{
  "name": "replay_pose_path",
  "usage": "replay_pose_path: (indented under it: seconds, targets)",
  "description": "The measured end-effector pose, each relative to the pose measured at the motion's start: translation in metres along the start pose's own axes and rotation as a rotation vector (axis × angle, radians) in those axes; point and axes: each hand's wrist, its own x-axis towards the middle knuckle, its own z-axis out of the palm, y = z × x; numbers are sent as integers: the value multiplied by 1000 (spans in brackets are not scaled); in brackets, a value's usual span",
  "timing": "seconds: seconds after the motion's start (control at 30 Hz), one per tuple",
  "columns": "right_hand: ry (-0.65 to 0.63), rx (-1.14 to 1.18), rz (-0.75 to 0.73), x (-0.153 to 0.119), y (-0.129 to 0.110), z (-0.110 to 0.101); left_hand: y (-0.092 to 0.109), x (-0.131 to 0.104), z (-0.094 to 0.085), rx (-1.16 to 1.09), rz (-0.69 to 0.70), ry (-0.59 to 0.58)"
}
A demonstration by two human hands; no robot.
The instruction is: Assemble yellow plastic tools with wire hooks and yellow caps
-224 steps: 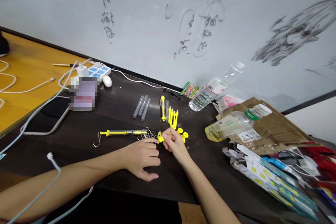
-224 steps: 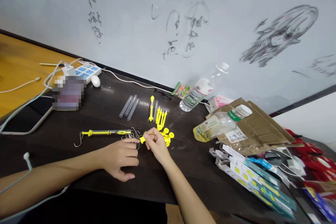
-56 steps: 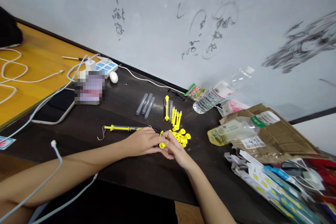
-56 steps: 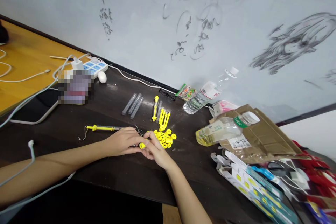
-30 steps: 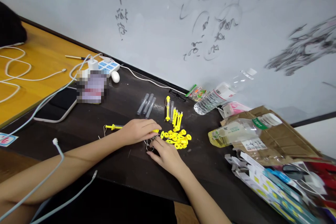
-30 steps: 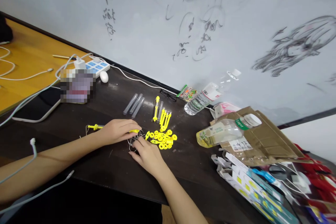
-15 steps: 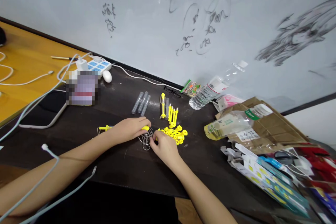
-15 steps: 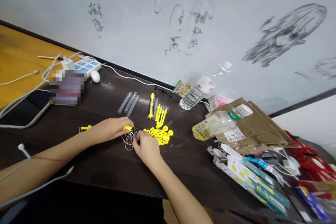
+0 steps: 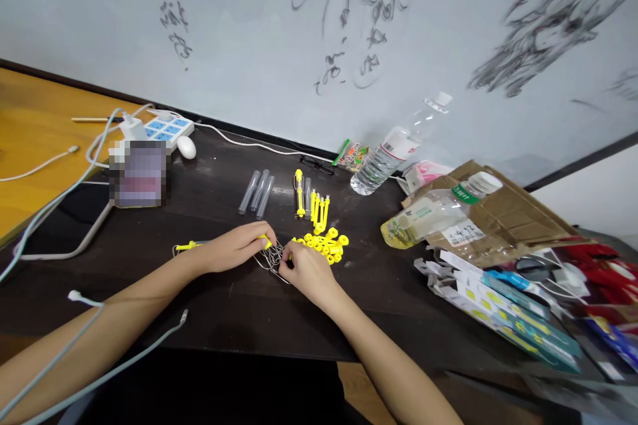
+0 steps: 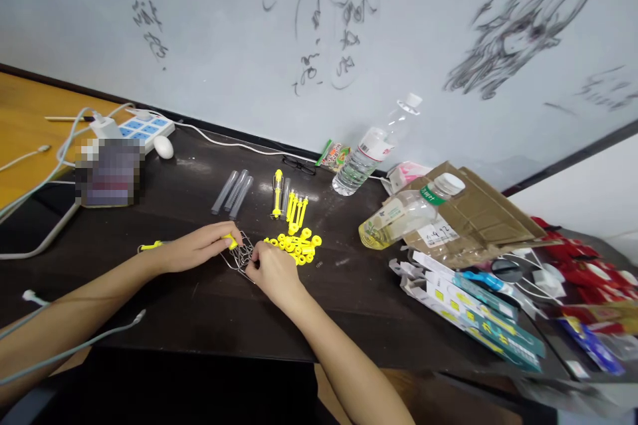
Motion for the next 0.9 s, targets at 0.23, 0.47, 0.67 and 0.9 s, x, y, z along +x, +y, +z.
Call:
replay_pose_path:
  seconds: [0.23, 0.47, 0.67, 0.9]
  targets:
    - [159, 107, -115, -6, -1, -1, -1, 0, 2, -22, -73, 67]
    - [337, 262, -215, -7, -5, 2, 0, -1, 5, -20, -67, 73]
    - [528, 113, -320, -9, -5, 7, 6, 0, 7, -95, -85, 109]
    - [598, 2, -397, -10, -5, 6, 6, 0, 15, -334, -126, 110]
